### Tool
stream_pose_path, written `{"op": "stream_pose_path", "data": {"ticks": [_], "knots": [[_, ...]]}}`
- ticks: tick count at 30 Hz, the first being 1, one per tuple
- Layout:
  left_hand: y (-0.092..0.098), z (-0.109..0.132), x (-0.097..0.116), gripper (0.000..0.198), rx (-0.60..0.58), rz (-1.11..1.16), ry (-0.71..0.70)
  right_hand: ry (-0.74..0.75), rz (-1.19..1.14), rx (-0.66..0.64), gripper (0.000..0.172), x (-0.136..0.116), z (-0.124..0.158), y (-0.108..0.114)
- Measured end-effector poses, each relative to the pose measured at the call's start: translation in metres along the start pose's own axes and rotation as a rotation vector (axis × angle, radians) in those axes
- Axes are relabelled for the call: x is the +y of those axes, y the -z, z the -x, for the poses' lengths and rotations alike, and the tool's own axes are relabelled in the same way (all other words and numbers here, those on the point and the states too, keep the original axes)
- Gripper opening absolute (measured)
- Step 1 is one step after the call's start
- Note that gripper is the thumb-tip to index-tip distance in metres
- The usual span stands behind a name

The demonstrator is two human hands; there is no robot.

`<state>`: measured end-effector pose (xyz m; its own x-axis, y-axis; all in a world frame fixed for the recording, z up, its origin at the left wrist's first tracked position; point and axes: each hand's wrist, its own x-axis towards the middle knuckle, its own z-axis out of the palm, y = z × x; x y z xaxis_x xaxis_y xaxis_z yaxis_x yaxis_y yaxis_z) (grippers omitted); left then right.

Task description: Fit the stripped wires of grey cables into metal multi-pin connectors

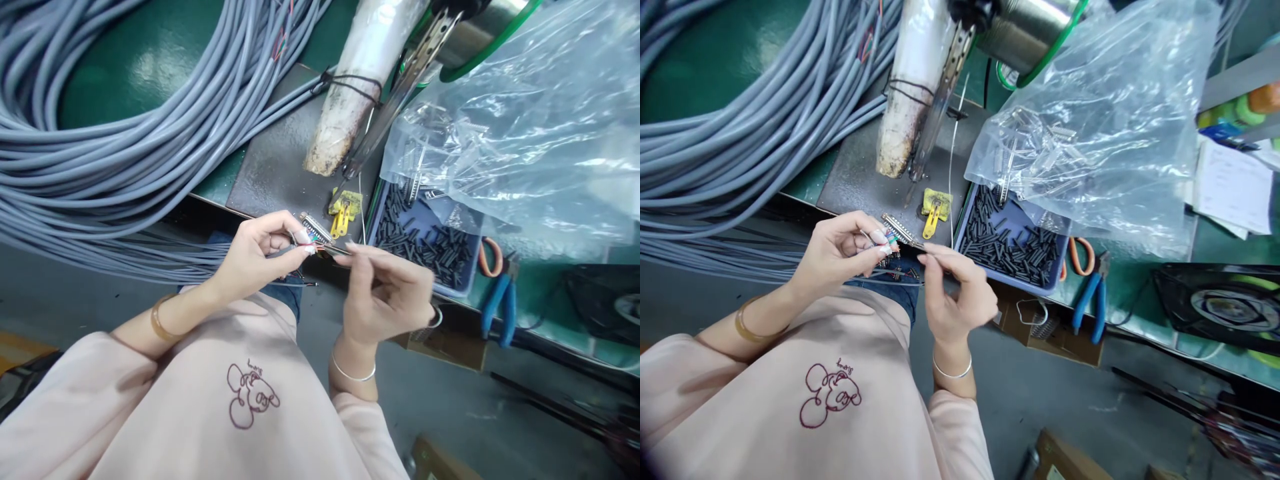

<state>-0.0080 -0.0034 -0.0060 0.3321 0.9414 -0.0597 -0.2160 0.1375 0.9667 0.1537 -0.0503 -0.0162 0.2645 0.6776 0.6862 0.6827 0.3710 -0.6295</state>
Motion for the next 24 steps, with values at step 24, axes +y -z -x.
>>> {"op": "stream_pose_path", "data": {"ticks": [24], "knots": [[-0.012,-0.032,0.004,0.019,0.168,-0.095,-0.092,0.053,-0.076,-0.231,0.015,0.012,-0.019,-0.012]]}}
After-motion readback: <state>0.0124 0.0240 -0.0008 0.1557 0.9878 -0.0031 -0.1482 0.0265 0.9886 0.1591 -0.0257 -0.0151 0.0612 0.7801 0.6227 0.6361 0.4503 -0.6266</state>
